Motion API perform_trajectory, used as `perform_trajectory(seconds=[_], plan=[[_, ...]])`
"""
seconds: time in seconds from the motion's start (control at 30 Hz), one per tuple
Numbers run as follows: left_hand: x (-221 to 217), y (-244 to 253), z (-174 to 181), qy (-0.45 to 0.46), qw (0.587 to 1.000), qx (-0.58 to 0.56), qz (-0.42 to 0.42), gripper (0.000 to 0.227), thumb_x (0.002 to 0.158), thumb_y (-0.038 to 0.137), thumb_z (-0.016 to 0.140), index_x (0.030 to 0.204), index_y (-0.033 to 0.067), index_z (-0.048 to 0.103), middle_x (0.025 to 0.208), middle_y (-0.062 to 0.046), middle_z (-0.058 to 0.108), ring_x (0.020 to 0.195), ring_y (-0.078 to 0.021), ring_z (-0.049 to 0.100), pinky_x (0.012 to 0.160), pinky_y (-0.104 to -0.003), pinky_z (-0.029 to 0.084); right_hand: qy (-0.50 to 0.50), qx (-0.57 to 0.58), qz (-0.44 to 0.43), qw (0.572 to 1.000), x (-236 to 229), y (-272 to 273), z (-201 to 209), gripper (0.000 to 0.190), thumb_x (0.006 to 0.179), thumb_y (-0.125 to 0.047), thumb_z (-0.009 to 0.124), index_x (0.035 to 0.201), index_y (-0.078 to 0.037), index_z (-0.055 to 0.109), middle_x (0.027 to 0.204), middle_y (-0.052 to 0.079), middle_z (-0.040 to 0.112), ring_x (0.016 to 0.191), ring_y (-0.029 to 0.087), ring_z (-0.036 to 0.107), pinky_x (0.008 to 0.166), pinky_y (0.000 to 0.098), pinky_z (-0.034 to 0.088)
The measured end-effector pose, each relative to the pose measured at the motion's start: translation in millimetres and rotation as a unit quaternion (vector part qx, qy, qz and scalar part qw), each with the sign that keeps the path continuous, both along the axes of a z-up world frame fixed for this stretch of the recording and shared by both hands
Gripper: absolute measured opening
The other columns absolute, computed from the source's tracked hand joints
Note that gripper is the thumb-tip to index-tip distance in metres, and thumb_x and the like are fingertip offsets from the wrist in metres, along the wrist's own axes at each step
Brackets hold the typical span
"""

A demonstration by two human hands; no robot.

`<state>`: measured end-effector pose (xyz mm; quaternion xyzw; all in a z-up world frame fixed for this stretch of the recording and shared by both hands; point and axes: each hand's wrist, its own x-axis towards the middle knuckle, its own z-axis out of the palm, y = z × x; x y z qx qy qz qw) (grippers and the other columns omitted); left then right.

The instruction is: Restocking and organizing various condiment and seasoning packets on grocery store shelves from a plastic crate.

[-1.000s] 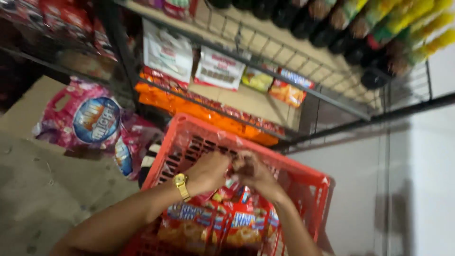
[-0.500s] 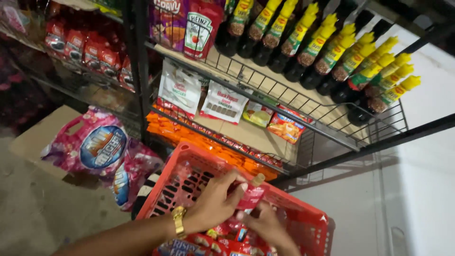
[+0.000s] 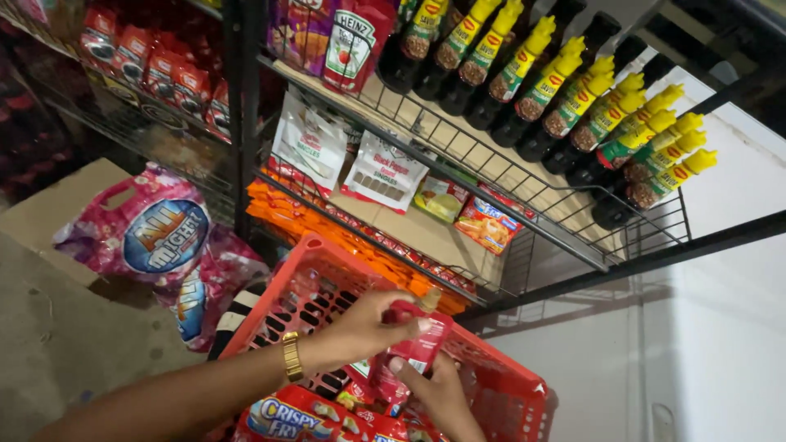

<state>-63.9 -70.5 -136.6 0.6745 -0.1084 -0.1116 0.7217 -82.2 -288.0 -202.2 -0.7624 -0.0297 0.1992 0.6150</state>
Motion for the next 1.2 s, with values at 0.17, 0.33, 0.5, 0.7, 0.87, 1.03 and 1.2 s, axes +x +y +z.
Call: perform_trajectory(seconds=[0.17,0.33,0.5,0.7,0.87,1.03,1.2], plan=[[9,3,-2,-0.009,1.0,-0.017,0.024,0.038,0.091,0.036,0.075,0.106,0.0012,0.076,0.098,-0.003,0.076,0.094,-0.0041,0.063,0.085,-0.026,0.053,-0.048,-0.078,0.045,0.995,3,-5,-9,0.03,0.087,-0.021,0.078,0.111,-0.003,0.072,0.096,0.004,0.079,0.088,0.011,0.072,0.08,0.0293,0.059],[21,4,-9,0.015,0.998,-0.016,0.054,0.036,0.091,0.037,0.072,0.099,0.0027,0.076,0.088,0.0,0.075,0.084,-0.003,0.064,0.076,-0.027,0.055,0.023,-0.081,0.077,0.993,10,6,2,0.034,0.086,-0.023,0.08,0.114,-0.006,0.07,0.093,0.003,0.076,0.081,0.01,0.068,0.073,0.0289,0.056],[30,11,-12,0.04,0.995,-0.018,0.084,0.033,0.091,0.034,0.072,0.091,0.0019,0.075,0.076,0.001,0.07,0.073,-0.0035,0.06,0.066,-0.028,0.051,0.067,-0.102,0.093,0.988,21,13,25,0.037,0.084,-0.024,0.082,0.114,-0.007,0.069,0.091,0.003,0.074,0.078,0.01,0.066,0.071,0.0293,0.055],[43,15,-17,0.052,0.991,-0.093,0.079,0.033,0.093,0.032,0.073,0.088,0.0002,0.076,0.077,0.002,0.07,0.074,-0.003,0.061,0.069,-0.026,0.052,0.001,-0.147,0.141,0.979,36,17,24,0.034,0.085,-0.023,0.083,0.113,-0.008,0.072,0.098,0.0,0.076,0.094,0.009,0.068,0.09,0.0309,0.053],[33,20,4,-0.065,0.994,0.007,0.092,0.027,0.09,0.028,0.075,0.096,0.0021,0.078,0.082,-0.005,0.077,0.077,-0.0056,0.071,0.071,-0.027,0.056,-0.066,-0.105,0.059,0.991,39,11,-16,0.039,0.08,-0.013,0.085,0.115,-0.005,0.071,0.106,0.002,0.079,0.104,0.01,0.071,0.096,0.0321,0.054],[23,25,17,-0.12,0.992,-0.025,0.038,0.027,0.093,0.025,0.074,0.102,-0.0003,0.073,0.093,-0.01,0.079,0.086,-0.0068,0.073,0.077,-0.029,0.058,-0.102,-0.14,-0.008,0.985,42,8,-15,0.037,0.074,-0.01,0.09,0.105,-0.002,0.073,0.086,0.003,0.079,0.079,0.009,0.071,0.072,0.0292,0.059],[16,41,39,-0.114,0.991,0.064,-0.026,0.025,0.092,0.023,0.076,0.105,0.0018,0.073,0.084,-0.016,0.073,0.071,-0.0217,0.07,0.07,-0.035,0.056,-0.15,-0.141,-0.048,0.977,43,-6,-54,0.033,0.07,-0.006,0.089,0.1,-0.001,0.075,0.079,0.0,0.077,0.067,0.007,0.068,0.058,0.026,0.056]])
